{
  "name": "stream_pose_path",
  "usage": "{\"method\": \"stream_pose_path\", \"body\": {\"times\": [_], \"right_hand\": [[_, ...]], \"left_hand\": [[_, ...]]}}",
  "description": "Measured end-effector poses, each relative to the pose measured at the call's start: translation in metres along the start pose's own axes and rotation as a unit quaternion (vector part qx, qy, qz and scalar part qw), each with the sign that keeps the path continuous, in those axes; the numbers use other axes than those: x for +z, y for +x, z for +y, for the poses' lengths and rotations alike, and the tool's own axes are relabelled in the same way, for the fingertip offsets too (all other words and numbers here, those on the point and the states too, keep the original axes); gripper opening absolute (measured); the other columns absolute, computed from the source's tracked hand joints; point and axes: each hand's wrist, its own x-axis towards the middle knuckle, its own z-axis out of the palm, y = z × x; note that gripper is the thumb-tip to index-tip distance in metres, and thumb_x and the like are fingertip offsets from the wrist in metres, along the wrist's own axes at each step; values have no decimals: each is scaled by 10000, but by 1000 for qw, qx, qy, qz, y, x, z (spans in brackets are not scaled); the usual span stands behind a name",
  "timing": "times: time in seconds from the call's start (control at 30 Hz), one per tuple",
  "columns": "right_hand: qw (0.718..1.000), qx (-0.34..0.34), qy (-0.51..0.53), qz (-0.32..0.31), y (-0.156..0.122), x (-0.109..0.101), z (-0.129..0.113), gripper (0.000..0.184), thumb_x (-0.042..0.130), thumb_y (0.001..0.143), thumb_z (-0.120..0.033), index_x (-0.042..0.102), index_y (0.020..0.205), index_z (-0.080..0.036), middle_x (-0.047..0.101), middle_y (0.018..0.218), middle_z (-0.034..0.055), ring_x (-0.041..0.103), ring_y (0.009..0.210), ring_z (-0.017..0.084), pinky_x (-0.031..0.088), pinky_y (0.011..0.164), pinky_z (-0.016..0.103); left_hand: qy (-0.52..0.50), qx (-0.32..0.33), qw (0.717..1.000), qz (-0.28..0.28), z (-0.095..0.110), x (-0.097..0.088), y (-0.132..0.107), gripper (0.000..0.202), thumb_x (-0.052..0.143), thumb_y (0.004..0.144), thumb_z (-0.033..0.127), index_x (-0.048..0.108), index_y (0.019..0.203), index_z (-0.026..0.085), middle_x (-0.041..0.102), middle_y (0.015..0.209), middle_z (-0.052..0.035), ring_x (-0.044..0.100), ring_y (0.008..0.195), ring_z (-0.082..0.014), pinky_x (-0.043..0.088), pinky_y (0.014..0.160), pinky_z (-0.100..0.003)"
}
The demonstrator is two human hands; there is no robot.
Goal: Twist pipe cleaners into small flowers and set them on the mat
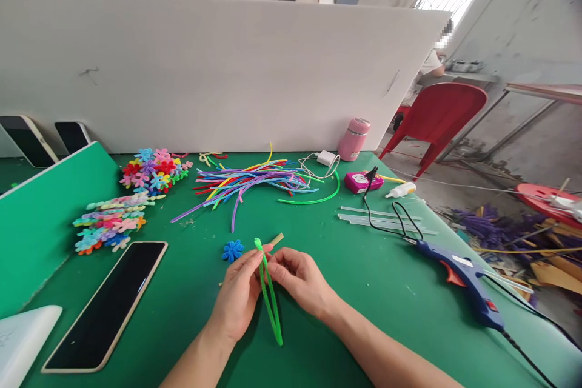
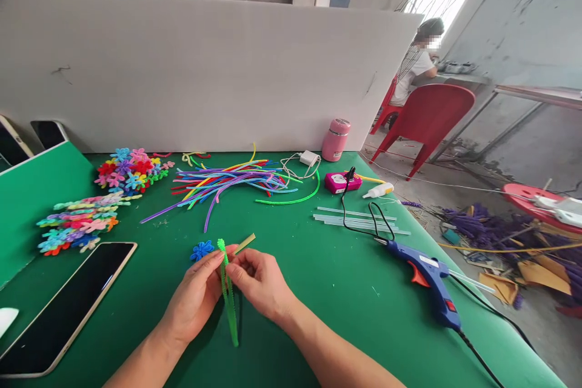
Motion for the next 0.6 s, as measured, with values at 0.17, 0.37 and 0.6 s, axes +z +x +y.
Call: {"method": "stream_pose_path", "body": {"times": [0.17, 0.37, 0.6], "right_hand": [[999, -5, -37, -5, -2, 4, -1, 230, 508, 756, -331, 468, 617, -152, 434, 552, -30, 356, 511, 79, 276, 473, 210], [996, -25, 37, 76, 2, -6, -4, 241, 539, 747, -385, 489, 695, -155, 473, 602, -26, 411, 542, 83, 330, 512, 215], [986, 7, 166, -15, 5, -11, 1, 270, 622, 687, -385, 488, 646, -154, 491, 544, -34, 493, 498, 100, 397, 520, 250]], "left_hand": [[-1, -6, 1000, -7, 0, -2, 0, 196, 694, 635, 245, 699, 807, 150, 648, 695, -20, 559, 716, -128, 433, 690, -223], [16, -51, 997, -51, 4, -1, -5, 115, 686, 650, 236, 682, 704, 135, 545, 564, 9, 472, 545, -80, 396, 530, -209], [84, -73, 984, -142, 3, 1, -9, 147, 623, 708, 258, 631, 657, 120, 435, 540, 30, 410, 505, -69, 336, 500, -209]]}}
